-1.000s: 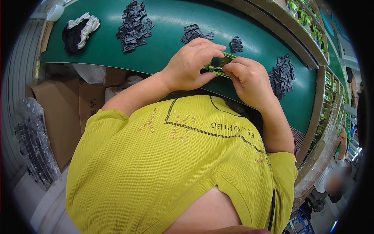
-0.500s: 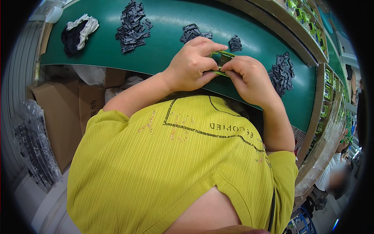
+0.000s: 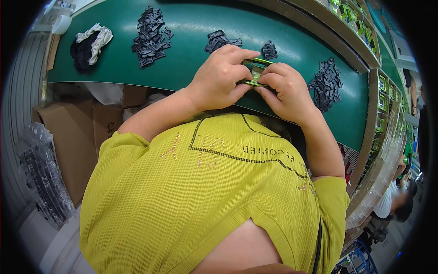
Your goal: The person assembles toy cars by attaching black plastic parts onto toy car bodies by hand and placing the assembled cars back into a tray.
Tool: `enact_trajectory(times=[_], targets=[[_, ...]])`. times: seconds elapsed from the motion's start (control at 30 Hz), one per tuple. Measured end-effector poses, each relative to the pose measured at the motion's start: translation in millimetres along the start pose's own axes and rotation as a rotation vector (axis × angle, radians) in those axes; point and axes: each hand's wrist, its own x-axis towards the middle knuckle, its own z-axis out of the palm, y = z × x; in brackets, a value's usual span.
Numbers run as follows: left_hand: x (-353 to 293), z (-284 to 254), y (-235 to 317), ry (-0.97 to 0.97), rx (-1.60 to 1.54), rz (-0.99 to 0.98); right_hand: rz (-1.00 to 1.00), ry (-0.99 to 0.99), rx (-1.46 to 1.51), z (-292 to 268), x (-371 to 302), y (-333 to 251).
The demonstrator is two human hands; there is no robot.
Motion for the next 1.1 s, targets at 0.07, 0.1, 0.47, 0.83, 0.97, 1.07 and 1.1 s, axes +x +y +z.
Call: enact_trajectory(times=[0.07, 0.1, 0.47, 0.83, 0.97, 1.07, 1.1], targets=[[-2.0, -1.2, -1.8, 0.01, -0.041, -0.008, 0.01, -0.056, 0.07, -5.1, 0.5, -1.2], [-1.9, -1.5, -2.5, 0.009, -0.039, -0.009, 0.008, -0.055, 0.072, -6.2, 1.0, -0.1], [0.0, -1.1, -1.7, -0.002, -0.073, -0.01, 0.215, -0.228, 0.11, -15.5, 12.1, 0.9], [-1.1, 0.1, 2.2, 0.013, -0.079, -0.066, 0.184, -0.18, 0.164, -14.8, 7.3, -3.1], [1.0, -0.4, 3.0, 0.002, -0.062, -0.082, 0.037, -0.038, 0.009, -4.5, 0.0, -5.3], [5.1, 0.0, 8.5, -0.041, 0.064, -0.055, -0.008, 0.012, -0.094, 7.4, -4.0, -7.4], [5.2, 0.9, 8.3, -0.042, 0.064, -0.053, -0.041, 0.039, -0.101, 9.9, -3.0, -9.0]])
